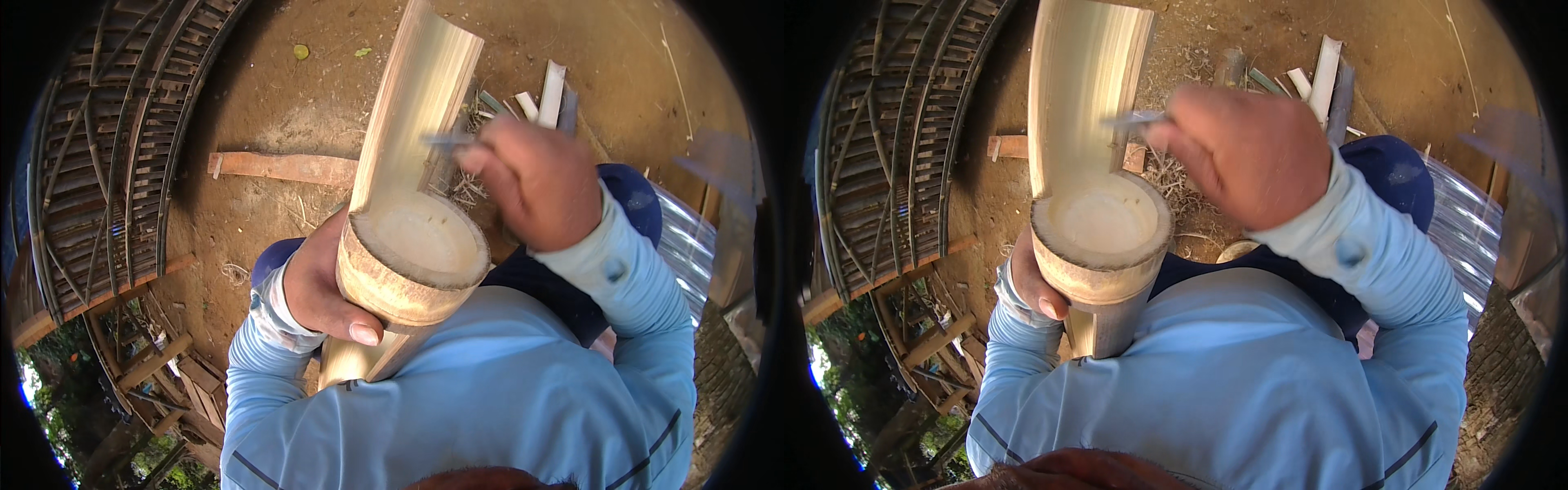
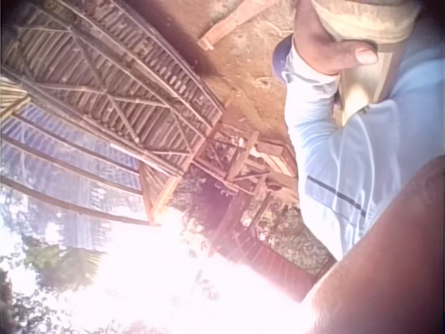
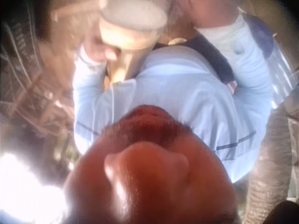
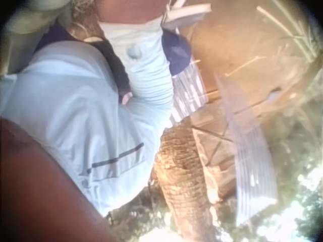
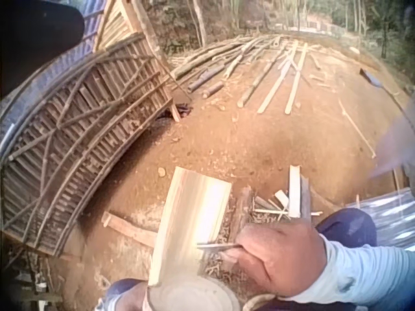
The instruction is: The person holds a split bamboo segment and uses a small knife to shave and smooth the inner surface. The person repeatedly rotates the bamboo and scrapes away thin layers of material, producing fine shavings that fall to the ground.
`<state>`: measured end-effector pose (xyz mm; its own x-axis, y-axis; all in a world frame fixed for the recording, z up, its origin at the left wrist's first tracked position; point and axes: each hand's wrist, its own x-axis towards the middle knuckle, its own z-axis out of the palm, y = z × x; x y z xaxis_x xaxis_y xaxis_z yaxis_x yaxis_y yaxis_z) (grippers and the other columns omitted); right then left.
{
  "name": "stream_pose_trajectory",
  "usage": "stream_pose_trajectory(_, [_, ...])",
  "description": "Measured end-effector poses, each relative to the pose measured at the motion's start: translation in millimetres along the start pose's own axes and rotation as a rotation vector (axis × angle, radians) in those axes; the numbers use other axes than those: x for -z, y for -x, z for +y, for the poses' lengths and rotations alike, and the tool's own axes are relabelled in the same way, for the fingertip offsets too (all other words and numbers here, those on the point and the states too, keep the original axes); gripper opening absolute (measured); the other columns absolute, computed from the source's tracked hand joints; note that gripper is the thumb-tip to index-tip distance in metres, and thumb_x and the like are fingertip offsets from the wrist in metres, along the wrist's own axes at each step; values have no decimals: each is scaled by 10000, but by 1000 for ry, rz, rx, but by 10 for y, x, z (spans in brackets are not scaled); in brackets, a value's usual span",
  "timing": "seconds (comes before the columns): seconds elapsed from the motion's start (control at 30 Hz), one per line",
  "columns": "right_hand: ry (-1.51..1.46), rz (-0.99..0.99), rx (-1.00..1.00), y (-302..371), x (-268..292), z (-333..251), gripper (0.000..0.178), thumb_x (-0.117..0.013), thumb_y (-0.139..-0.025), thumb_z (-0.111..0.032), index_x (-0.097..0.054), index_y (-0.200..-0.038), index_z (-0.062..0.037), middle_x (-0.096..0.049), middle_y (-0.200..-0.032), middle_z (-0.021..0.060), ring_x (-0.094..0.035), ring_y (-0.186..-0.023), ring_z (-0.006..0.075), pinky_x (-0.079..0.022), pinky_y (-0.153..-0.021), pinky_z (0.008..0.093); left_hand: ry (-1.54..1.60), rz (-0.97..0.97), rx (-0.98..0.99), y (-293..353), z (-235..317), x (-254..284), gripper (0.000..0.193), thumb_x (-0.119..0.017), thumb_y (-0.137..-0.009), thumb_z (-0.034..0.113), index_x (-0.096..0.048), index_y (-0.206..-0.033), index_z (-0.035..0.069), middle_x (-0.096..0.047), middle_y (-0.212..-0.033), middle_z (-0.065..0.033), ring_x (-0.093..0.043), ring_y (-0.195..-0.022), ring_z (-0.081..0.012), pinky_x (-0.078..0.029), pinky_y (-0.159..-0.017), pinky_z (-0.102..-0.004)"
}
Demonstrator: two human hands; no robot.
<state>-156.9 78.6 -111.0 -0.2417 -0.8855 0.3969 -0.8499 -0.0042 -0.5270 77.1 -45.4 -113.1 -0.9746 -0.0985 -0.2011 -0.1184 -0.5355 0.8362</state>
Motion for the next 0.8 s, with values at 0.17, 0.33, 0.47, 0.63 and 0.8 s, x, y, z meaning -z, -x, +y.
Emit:
stream_pose_trajectory(0.17, [-71,-29,85,143,-113,5,255,-622,-956,-271,-576,-839,-49,-527,-688,176,-588,-622,385,-438,-538,441,5,-17,20,-12,3,-13,1130,-941,-609,279,-294,-1472,-58,-517,-1382,-160,-495,-1270,-243,-358,-1096,-394])
stream_pose_trajectory(0.33, [-18,-35,58,50,-50,25,213,-648,-931,-203,-569,-822,-38,-543,-681,166,-600,-637,387,-456,-560,446,-47,-62,-84,-4,-37,21,1127,-941,-610,271,-294,-1472,-59,-514,-1384,-159,-494,-1269,-241,-355,-1097,-392])
stream_pose_trajectory(0.47, [-71,-49,113,109,-89,14,214,-622,-947,-215,-582,-836,-36,-546,-676,168,-600,-636,390,-456,-563,444,-28,-58,-68,-29,-27,-1,1129,-941,-608,272,-294,-1470,-65,-511,-1389,-161,-493,-1270,-242,-353,-1099,-388])
stream_pose_trajectory(0.63, [-78,-4,54,48,-77,19,153,-641,-924,-158,-590,-851,-34,-549,-682,166,-605,-647,388,-459,-570,441,12,-27,7,-2,2,-8,1132,-938,-608,262,-285,-1471,-71,-511,-1389,-163,-491,-1272,-242,-349,-1100,-382])
stream_pose_trajectory(0.8, [-61,-58,116,57,-84,65,221,-616,-948,-229,-582,-838,-40,-551,-685,171,-610,-651,383,-463,-569,439,15,-28,-46,-9,-6,-19,1119,-931,-613,250,-288,-1470,-72,-515,-1382,-163,-490,-1271,-241,-351,-1096,-378])
